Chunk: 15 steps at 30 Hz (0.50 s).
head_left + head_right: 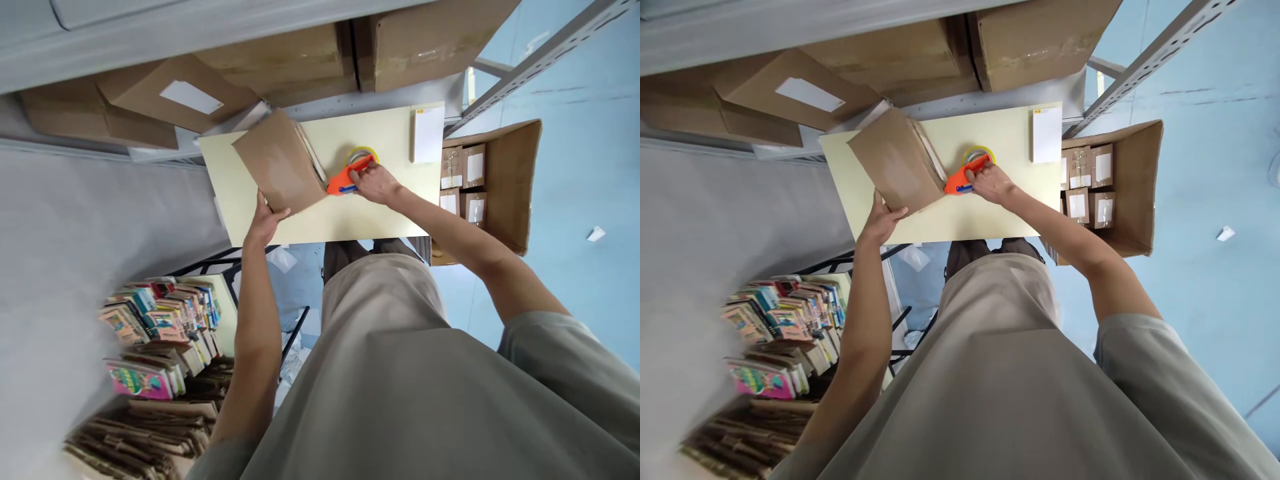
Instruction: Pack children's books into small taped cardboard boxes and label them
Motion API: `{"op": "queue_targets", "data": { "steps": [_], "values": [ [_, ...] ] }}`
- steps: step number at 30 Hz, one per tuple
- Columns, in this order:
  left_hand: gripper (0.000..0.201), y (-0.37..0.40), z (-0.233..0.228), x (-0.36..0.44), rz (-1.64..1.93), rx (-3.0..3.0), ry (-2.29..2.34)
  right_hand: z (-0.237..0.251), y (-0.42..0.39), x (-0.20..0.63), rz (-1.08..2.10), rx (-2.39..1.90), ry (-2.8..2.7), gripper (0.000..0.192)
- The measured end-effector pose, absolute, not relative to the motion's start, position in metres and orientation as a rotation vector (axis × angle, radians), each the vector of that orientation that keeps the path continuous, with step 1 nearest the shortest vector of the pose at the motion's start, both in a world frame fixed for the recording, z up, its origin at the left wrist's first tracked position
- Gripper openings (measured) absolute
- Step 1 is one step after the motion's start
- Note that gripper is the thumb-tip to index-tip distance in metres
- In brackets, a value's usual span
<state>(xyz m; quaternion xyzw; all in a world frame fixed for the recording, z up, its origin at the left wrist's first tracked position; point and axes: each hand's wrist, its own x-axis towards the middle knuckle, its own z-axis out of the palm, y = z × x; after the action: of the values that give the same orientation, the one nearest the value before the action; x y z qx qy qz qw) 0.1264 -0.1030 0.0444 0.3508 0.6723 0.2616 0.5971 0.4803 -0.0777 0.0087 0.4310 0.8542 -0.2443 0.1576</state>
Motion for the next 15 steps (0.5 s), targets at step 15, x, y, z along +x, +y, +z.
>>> {"op": "queue_targets", "data": {
  "steps": [15],
  "values": [
    [0.113,-0.039,0.02,0.257,0.603,1.258,1.837,0.038,-0.151,0.323,-0.925,0.963,2.479,0.062]
  ]
}}
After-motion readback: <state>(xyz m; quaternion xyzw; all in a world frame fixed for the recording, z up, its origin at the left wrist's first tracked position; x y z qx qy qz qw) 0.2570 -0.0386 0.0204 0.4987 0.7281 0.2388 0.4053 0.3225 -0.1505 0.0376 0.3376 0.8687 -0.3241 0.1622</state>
